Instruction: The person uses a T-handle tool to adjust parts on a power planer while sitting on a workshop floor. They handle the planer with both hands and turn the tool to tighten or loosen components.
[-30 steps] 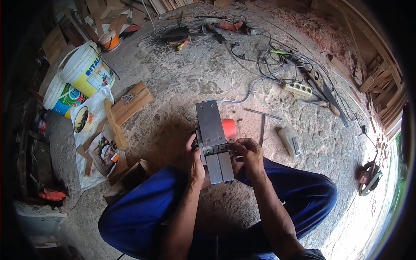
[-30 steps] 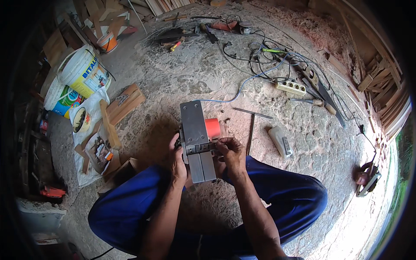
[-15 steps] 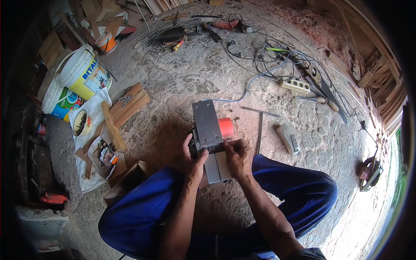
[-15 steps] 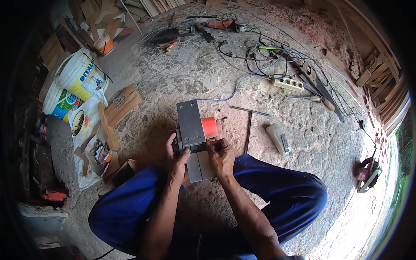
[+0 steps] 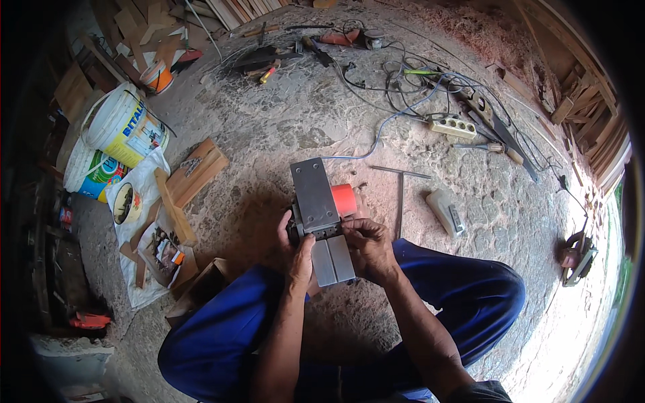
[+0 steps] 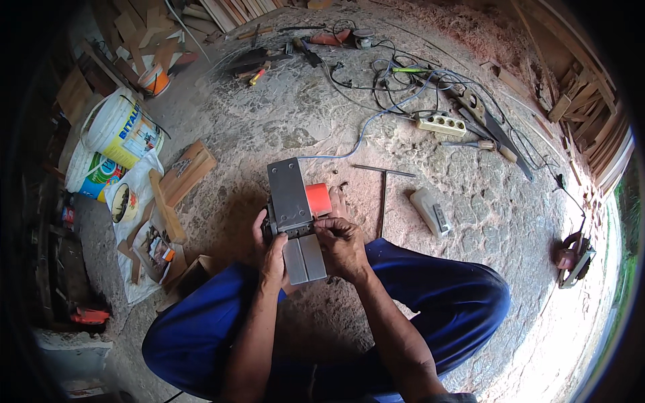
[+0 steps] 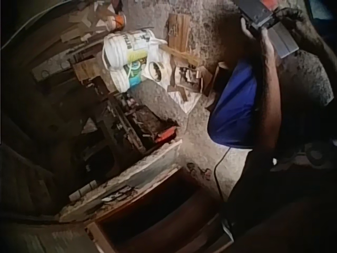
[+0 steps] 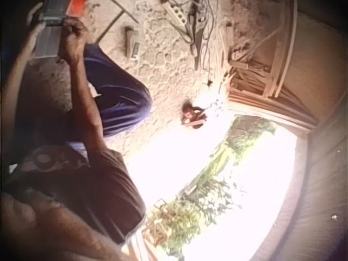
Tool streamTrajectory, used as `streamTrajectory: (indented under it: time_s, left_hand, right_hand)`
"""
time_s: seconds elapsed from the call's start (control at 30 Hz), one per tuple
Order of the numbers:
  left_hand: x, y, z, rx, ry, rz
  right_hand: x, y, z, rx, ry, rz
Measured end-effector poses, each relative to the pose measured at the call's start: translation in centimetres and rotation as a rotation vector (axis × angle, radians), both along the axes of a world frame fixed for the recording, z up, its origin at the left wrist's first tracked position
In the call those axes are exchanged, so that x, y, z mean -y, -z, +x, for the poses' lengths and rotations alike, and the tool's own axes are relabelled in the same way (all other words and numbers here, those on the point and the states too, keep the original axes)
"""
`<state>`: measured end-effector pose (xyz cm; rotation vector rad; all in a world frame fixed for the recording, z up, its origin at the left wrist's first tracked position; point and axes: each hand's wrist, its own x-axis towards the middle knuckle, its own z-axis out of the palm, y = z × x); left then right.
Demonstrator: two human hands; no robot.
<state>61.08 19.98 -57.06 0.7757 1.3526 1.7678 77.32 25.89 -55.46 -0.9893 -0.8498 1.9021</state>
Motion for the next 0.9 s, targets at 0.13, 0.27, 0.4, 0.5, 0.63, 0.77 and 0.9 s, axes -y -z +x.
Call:
streamTrajectory:
  time_s: [0.13,0.27,0.4,0.5,0.63,0.77,0.9]
  left_hand:
    - [-0.1,-0.9,-0.2,0.133,-0.032,-0.044]
    - [-0.6,-1.7,0.1,0.112,-0.074,-0.009]
    - [-1.4,-0.4,-0.5,0.086,-0.065,-0.010]
    - [-1.4,0.2,-0.9,0.108,-0.060,0.004]
    - [-1.2,0.5,-1.1,0.072,-0.047,-0.002]
    - [-1.1,1.4,-2.0,0.031,-0.067,-0.016]
    - [-1.3,1.2,-1.4,0.043,-0.043,0.009]
  right_hand:
    - [-2.8,-1.1,1.3,0.101,-0.031,0.075]
    - [-9.5,-1.7,2.7,0.364,0.224,0.247]
    - [-15.4,2.2,3.8,0.931,0.055,0.641]
    - [-17.3,4.3,3.2,1.037,-0.050,0.828]
    - [-17.3,6.8,3.0,1.127,-0.396,1.057]
    - [-15.1,8.1,2.0,1.208,-0.429,1.017]
    - [-14.8,8.1,2.3,1.298,-0.437,1.049]
